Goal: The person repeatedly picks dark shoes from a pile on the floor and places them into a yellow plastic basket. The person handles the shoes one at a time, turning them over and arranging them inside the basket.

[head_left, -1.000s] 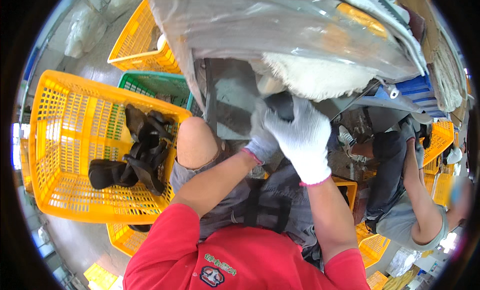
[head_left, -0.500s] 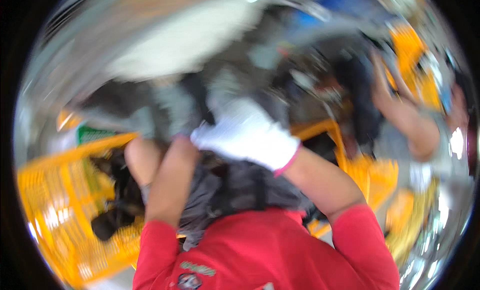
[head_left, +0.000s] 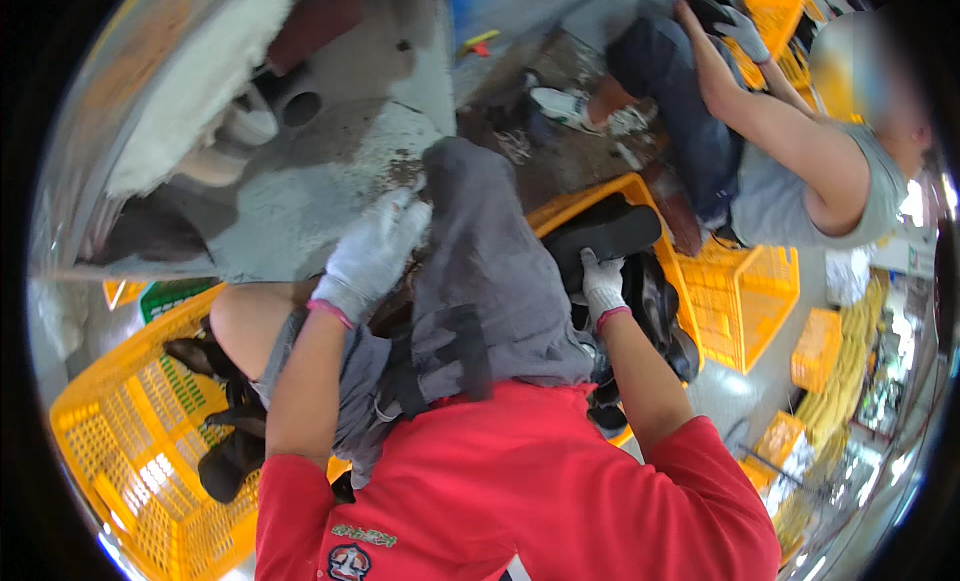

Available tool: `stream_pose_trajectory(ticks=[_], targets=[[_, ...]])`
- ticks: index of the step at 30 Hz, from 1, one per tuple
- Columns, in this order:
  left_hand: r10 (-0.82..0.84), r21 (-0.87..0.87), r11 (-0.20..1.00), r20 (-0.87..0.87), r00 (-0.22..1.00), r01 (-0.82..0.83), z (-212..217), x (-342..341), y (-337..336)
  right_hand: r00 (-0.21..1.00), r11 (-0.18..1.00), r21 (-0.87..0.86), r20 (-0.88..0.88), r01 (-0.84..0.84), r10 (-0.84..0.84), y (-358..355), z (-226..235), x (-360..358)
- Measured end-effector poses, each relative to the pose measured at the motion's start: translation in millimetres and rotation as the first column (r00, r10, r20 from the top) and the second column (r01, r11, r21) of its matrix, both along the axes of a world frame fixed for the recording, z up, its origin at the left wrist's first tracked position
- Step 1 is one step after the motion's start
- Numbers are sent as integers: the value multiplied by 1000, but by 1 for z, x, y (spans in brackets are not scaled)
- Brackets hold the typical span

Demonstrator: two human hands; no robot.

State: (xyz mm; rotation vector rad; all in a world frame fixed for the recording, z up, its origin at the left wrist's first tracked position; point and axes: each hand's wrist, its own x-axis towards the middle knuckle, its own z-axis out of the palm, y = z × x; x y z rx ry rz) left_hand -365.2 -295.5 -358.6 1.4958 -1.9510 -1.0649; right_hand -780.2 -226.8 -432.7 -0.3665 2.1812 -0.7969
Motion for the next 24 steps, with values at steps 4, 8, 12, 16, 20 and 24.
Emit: stream_pose_trajectory(ticks=[4,8,12,16,20,24], targets=[[-43,-253,964,139,989,78,23,20,44,961,972,67,179,-226,211,-24,-43,-30],[506,-200,807,-249,826,-555,35,72,121,945,952,-12,122,-305,304,21,-79,-59],[830,-103,149,-528,182,-983,38,145,214,789,845,186,-302,-502,535,54,-106,-76],[966,-561,127,256,-26,-818,20,209,285,698,757,298,-294,-582,652,28,-102,-99],[844,-574,-115,373,-384,-811,-20,252,324,576,641,440,-290,-629,764,-9,-76,-110],[886,-68,-446,105,-451,-893,-58,274,347,439,503,521,-251,-690,863,-22,-65,-112]])
